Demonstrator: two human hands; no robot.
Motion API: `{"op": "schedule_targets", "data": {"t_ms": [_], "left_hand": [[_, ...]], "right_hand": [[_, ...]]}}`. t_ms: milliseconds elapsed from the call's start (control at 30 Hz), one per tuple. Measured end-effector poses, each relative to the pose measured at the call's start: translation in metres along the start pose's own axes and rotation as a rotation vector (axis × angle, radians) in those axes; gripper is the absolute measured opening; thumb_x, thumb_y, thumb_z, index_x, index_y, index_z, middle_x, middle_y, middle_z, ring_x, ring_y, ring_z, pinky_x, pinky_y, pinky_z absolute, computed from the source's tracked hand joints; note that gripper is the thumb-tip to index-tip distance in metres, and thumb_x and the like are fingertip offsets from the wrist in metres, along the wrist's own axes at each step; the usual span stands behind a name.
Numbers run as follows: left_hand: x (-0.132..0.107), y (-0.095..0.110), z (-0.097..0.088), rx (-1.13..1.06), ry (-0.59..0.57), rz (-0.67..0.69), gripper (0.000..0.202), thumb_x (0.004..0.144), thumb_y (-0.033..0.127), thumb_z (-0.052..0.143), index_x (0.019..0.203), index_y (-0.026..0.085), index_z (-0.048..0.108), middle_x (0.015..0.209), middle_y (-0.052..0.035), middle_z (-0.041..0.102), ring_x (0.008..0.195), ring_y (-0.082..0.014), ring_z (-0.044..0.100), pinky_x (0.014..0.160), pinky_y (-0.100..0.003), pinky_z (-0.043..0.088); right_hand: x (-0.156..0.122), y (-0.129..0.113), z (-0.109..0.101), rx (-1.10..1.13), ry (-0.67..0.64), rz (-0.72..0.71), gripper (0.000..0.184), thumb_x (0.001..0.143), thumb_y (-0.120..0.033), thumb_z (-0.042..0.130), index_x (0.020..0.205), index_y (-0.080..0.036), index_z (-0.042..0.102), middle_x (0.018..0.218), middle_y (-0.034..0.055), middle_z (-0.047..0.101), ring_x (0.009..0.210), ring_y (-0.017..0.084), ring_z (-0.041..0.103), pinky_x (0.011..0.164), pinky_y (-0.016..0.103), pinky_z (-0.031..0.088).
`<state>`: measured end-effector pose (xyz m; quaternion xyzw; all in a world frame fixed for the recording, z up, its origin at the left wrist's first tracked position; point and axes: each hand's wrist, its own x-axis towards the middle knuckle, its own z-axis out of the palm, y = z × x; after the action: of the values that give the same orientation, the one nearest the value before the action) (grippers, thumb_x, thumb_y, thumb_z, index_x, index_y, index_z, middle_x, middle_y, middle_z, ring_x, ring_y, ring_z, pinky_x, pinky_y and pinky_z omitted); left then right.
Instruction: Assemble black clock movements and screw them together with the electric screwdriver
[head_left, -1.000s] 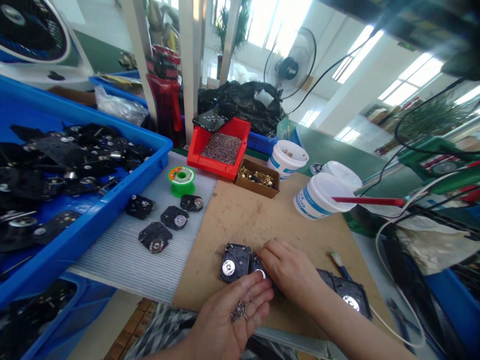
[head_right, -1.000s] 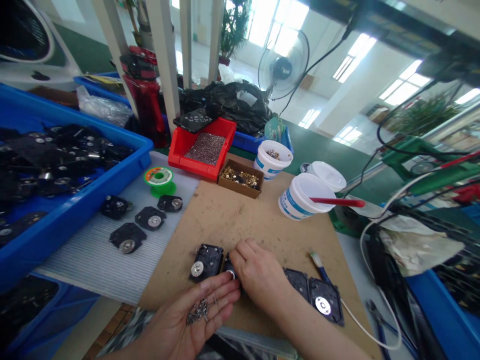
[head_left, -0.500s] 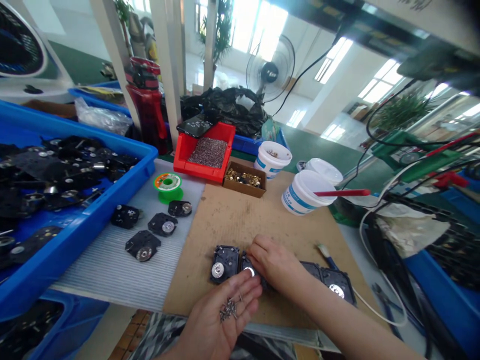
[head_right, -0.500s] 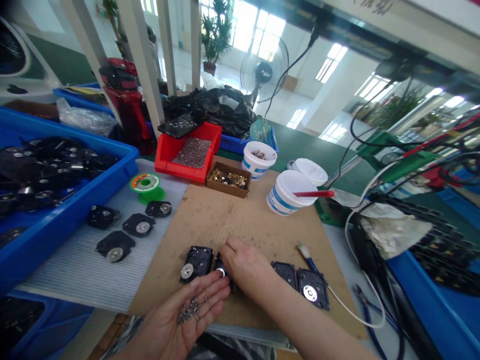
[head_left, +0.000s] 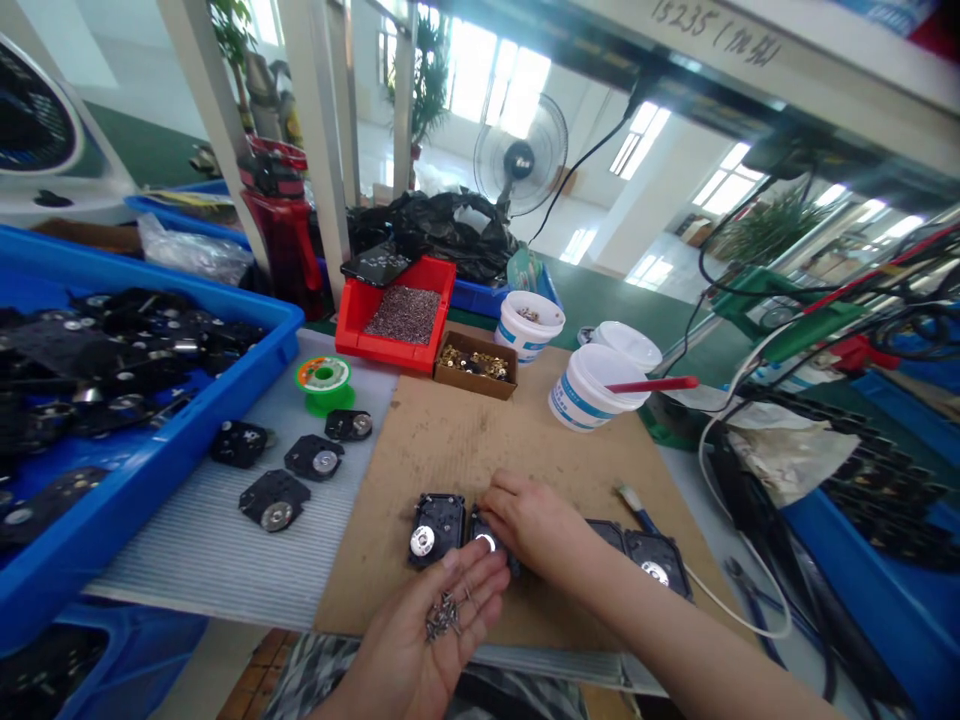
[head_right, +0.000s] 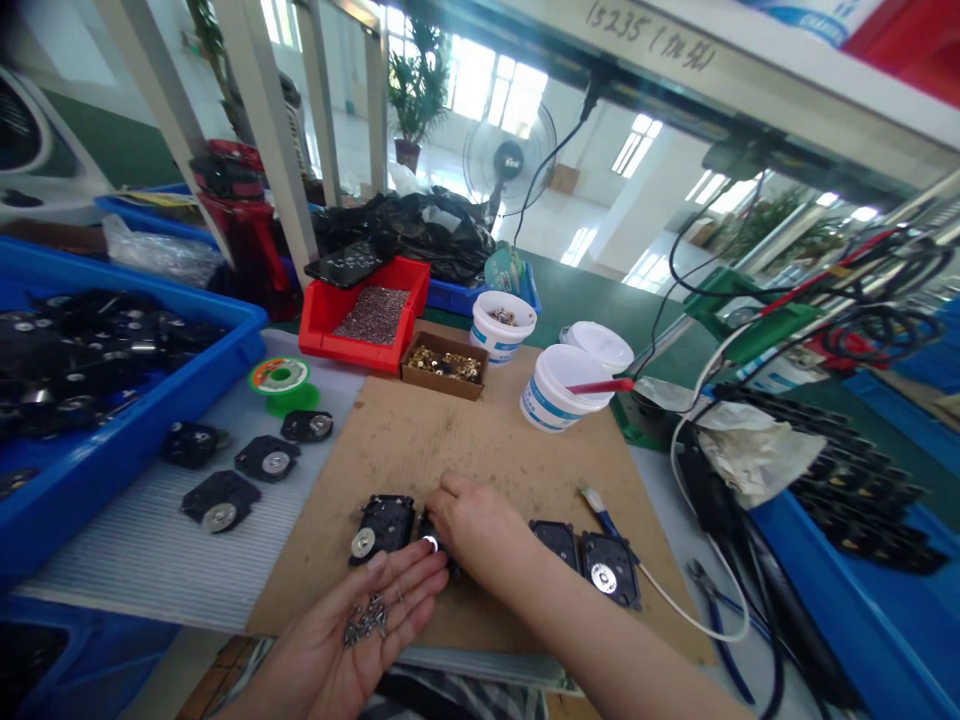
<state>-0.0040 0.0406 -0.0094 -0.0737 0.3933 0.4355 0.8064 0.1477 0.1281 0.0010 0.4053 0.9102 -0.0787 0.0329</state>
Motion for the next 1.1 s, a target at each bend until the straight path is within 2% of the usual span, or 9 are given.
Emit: {"op": "schedule_targets", "data": {"t_ms": [200, 333, 433, 567, 667, 767, 900, 1000, 1100], "left_hand": [[-0.006, -0.001, 0.002, 0.002, -0.018, 0.033, 0.031, 0.097, 0.021, 0.046, 0.107, 0.003, 0.069, 0.112, -0.018, 0.074, 0.109, -0.027, 0.067, 0.102, -0.039, 0.047], [-0.01, -0.001, 0.002, -0.066, -0.103, -0.017, 0.04, 0.099, 0.02, 0.037, 0.099, 0.006, 0.074, 0.098, -0.0135, 0.078, 0.091, -0.0191, 0.072, 0.085, -0.03, 0.053], [-0.011, -0.002, 0.002, -0.093, -0.164, -0.056, 0.043, 0.1, 0.021, 0.034, 0.097, 0.006, 0.075, 0.093, -0.0129, 0.078, 0.086, -0.0162, 0.07, 0.083, -0.028, 0.053], [-0.011, -0.005, -0.002, -0.118, -0.145, -0.133, 0.04, 0.099, 0.023, 0.039, 0.102, 0.002, 0.073, 0.084, -0.0114, 0.076, 0.075, -0.0144, 0.068, 0.077, -0.027, 0.052], [-0.01, -0.008, -0.007, -0.134, -0.114, -0.146, 0.032, 0.096, 0.017, 0.045, 0.102, 0.001, 0.072, 0.085, -0.0109, 0.074, 0.078, -0.0157, 0.067, 0.076, -0.029, 0.052], [-0.008, -0.009, -0.01, -0.161, -0.173, -0.173, 0.029, 0.094, 0.015, 0.048, 0.1, 0.003, 0.073, 0.082, -0.0093, 0.074, 0.075, -0.0152, 0.067, 0.076, -0.029, 0.052], [-0.007, -0.006, -0.008, -0.167, -0.23, -0.176, 0.028, 0.094, 0.017, 0.048, 0.102, 0.004, 0.072, 0.092, -0.0125, 0.077, 0.083, -0.0179, 0.07, 0.084, -0.03, 0.051], [-0.007, -0.002, -0.003, -0.15, -0.168, -0.116, 0.034, 0.096, 0.021, 0.043, 0.112, 0.002, 0.067, 0.111, -0.0177, 0.074, 0.106, -0.0259, 0.068, 0.099, -0.037, 0.045], [-0.007, 0.0, 0.002, -0.143, -0.118, -0.064, 0.039, 0.097, 0.021, 0.039, 0.123, -0.001, 0.058, 0.118, -0.0206, 0.071, 0.113, -0.0284, 0.064, 0.105, -0.04, 0.04]], "right_hand": [[-0.026, -0.007, -0.016, 0.133, 0.147, 0.058, 0.022, 0.091, -0.015, 0.058, 0.112, -0.015, 0.066, 0.102, 0.0076, 0.066, 0.088, 0.018, 0.065, 0.077, 0.028, 0.052], [-0.052, -0.027, -0.014, 0.302, 0.322, -0.159, 0.015, 0.096, -0.017, 0.051, 0.095, -0.017, 0.067, 0.091, 0.0037, 0.067, 0.078, 0.017, 0.06, 0.069, 0.027, 0.049], [-0.063, -0.04, -0.007, 0.273, 0.335, -0.296, 0.018, 0.099, -0.018, 0.047, 0.094, -0.017, 0.064, 0.091, 0.0029, 0.069, 0.077, 0.018, 0.058, 0.068, 0.029, 0.048], [-0.065, -0.044, -0.007, 0.163, 0.293, -0.296, 0.029, 0.103, -0.021, 0.034, 0.108, -0.017, 0.063, 0.094, 0.0034, 0.07, 0.078, 0.02, 0.058, 0.07, 0.033, 0.047], [-0.063, -0.047, -0.01, 0.105, 0.288, -0.314, 0.04, 0.104, -0.023, 0.025, 0.097, -0.016, 0.063, 0.082, 0.0026, 0.066, 0.07, 0.019, 0.056, 0.065, 0.034, 0.045], [-0.062, -0.052, -0.008, 0.076, 0.316, -0.325, 0.041, 0.104, -0.023, 0.024, 0.085, -0.017, 0.061, 0.075, 0.0017, 0.063, 0.064, 0.018, 0.054, 0.063, 0.034, 0.045], [-0.057, -0.04, -0.004, 0.211, 0.352, -0.171, 0.027, 0.098, -0.019, 0.039, 0.081, -0.018, 0.059, 0.076, 0.0025, 0.062, 0.068, 0.018, 0.056, 0.062, 0.029, 0.045], [-0.046, -0.014, -0.004, 0.29, 0.372, 0.115, 0.019, 0.092, -0.018, 0.046, 0.081, -0.018, 0.061, 0.079, 0.0037, 0.062, 0.073, 0.017, 0.06, 0.065, 0.027, 0.047], [-0.034, 0.008, -0.001, 0.214, 0.331, 0.233, 0.014, 0.089, -0.016, 0.053, 0.08, -0.019, 0.064, 0.079, 0.0029, 0.063, 0.072, 0.017, 0.063, 0.065, 0.026, 0.047]]}}
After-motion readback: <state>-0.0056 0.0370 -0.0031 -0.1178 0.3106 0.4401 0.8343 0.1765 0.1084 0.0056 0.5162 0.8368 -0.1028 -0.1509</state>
